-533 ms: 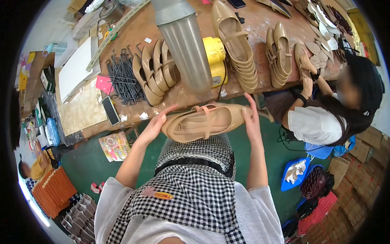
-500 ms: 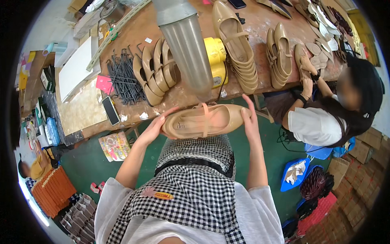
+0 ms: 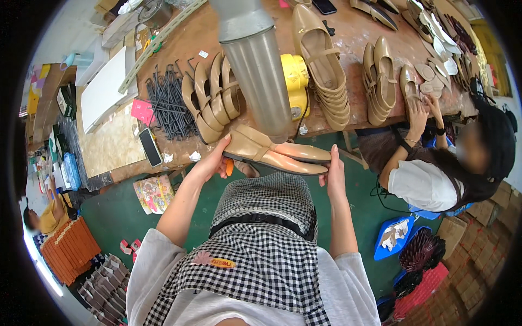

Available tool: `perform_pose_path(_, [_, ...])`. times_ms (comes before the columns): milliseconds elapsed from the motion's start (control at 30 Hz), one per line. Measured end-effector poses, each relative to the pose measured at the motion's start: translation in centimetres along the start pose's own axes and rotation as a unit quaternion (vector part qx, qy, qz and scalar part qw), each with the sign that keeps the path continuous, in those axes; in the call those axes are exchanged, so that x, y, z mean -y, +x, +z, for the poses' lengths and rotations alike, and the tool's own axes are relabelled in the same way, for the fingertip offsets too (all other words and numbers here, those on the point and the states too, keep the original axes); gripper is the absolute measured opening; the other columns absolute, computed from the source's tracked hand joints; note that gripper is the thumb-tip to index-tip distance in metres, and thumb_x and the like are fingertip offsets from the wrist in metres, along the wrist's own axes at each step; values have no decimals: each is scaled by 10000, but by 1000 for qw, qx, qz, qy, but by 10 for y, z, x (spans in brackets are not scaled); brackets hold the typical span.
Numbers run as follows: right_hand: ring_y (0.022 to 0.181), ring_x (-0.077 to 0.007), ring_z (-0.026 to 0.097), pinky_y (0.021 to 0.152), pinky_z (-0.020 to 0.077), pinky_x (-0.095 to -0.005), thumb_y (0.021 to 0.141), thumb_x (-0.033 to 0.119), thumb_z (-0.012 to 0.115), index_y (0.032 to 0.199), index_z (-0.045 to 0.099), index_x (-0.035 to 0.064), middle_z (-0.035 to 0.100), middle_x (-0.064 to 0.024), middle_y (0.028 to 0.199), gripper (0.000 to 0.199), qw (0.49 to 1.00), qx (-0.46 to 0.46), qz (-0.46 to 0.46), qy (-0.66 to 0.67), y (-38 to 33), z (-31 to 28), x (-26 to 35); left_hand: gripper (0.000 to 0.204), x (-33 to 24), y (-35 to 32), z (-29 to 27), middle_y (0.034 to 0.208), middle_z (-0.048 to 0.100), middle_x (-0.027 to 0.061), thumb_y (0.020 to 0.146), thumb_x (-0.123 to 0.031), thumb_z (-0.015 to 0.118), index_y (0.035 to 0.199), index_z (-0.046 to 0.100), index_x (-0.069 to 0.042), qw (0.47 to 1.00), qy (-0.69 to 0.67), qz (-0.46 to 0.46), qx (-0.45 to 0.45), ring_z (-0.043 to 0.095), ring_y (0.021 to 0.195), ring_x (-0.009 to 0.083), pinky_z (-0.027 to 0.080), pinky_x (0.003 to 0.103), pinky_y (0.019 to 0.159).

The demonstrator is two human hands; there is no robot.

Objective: The person inserts metal shanks into white mesh shoes and secures the straps. They then place the shoes into a green box. Later, the person retrieves a bundle of metal shanks from a sack and uses a heat gun to apply heat to the soles of beige shoes.

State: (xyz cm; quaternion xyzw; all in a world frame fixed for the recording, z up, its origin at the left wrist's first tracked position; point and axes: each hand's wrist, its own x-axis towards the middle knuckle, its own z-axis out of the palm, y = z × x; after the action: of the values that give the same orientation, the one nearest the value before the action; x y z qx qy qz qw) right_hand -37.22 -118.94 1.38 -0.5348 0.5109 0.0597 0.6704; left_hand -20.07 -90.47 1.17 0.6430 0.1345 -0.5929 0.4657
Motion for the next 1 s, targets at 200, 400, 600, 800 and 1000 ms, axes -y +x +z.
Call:
perform_pose_path(200, [346,-82,371,312,258,-236,950,621,356,814,606,-4,488,-13,524,686,998,-50,23,13,0,-17,4,825,-22,8,14,533,539,58,837,-776,354,850,612,8,998,66,-6,6,490,414,110,386,212,406])
perform_pose_path(400, [346,-79,366,308,241,-230,942,621,375,850,625,2,472,13,527,674,996,-74,25,34,-1,-33,6,814,-41,12,30,610,585,112,869,-746,329,839,584,26,993,115,-3,17,522,449,148,449,246,461])
perform_pose_path(600, [337,-92,374,308,251,-240,953,584,387,786,596,26,455,2,499,619,999,-32,-12,-8,-11,-26,5,760,-14,1,6,949,668,179,945,-641,275,1186,517,37,990,82,26,110,659,690,224,554,297,568])
perform_pose_path(800, [487,-85,502,383,366,-228,993,448,396,931,626,-2,551,-24,623,509,992,54,-56,-97,-37,31,-6,746,37,-47,-56,1222,596,198,963,-615,188,1379,419,-40,960,-122,-15,253,670,943,326,586,400,698])
perform_pose_path(1000, [935,-140,605,818,498,-280,1033,293,372,1305,485,28,619,-91,1094,396,956,286,-53,-45,-54,71,-33,555,130,-58,-136,1240,587,126,871,-251,613,1362,451,-50,960,-263,84,56,585,1127,208,501,360,939])
